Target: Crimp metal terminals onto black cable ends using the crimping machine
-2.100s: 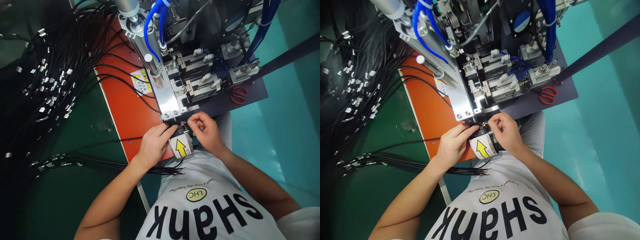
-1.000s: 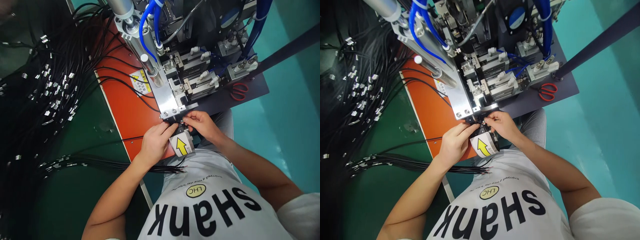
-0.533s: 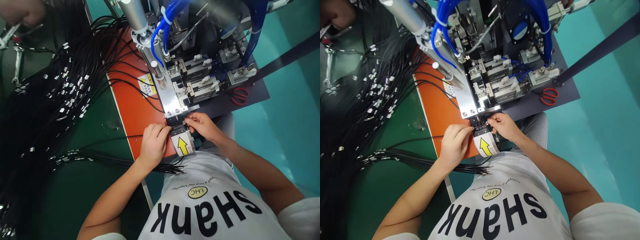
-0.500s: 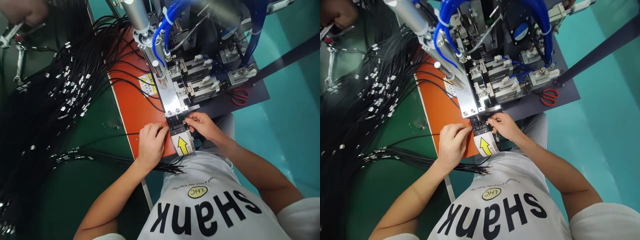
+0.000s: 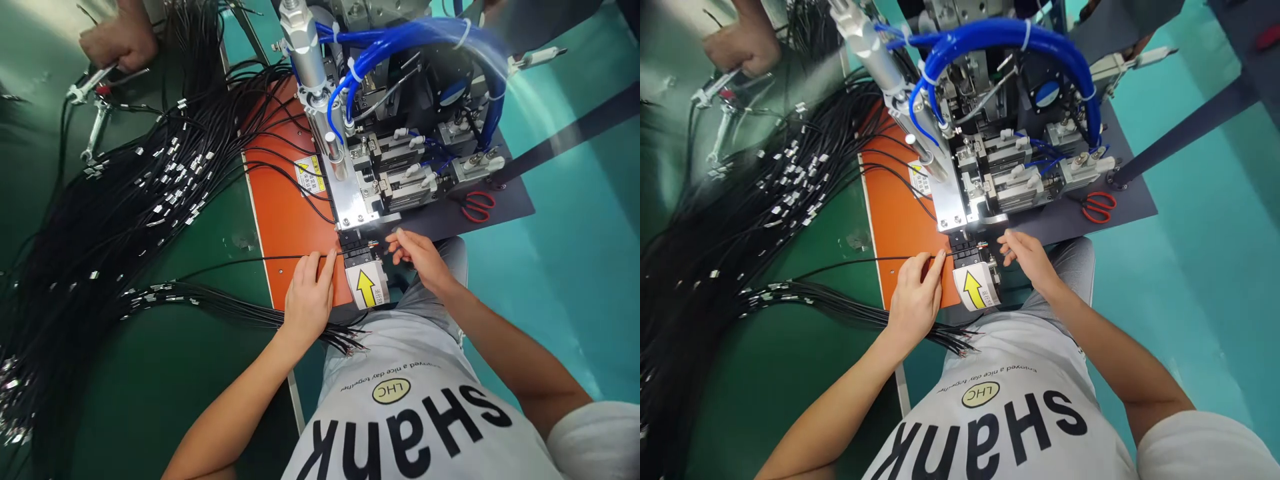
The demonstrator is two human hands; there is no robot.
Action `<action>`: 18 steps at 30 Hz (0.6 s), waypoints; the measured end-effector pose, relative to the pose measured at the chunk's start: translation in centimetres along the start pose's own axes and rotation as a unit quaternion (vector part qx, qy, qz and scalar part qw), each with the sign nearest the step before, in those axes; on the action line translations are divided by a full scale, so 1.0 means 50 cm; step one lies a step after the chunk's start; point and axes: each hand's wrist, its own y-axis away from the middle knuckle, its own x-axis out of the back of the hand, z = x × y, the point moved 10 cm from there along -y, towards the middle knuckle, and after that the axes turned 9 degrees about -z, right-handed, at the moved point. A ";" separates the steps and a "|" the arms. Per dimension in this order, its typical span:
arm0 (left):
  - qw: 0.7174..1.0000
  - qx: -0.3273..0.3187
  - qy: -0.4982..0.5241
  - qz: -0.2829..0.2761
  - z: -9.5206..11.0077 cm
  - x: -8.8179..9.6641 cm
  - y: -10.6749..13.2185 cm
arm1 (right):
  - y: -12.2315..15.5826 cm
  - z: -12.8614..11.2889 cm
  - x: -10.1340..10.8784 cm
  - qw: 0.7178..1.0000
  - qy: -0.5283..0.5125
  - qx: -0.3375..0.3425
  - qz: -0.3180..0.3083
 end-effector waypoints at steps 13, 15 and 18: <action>0.998 0.004 0.057 -0.023 -0.064 0.051 -0.081 | 0.053 0.013 0.065 0.998 -0.015 -0.002 0.061; 0.998 0.017 0.039 -0.045 -0.136 0.082 -0.053 | 0.066 0.025 0.092 0.997 -0.007 -0.016 0.072; 0.974 0.182 -0.069 -0.116 -0.342 0.122 0.019 | 0.080 0.050 0.144 0.995 0.012 -0.036 0.093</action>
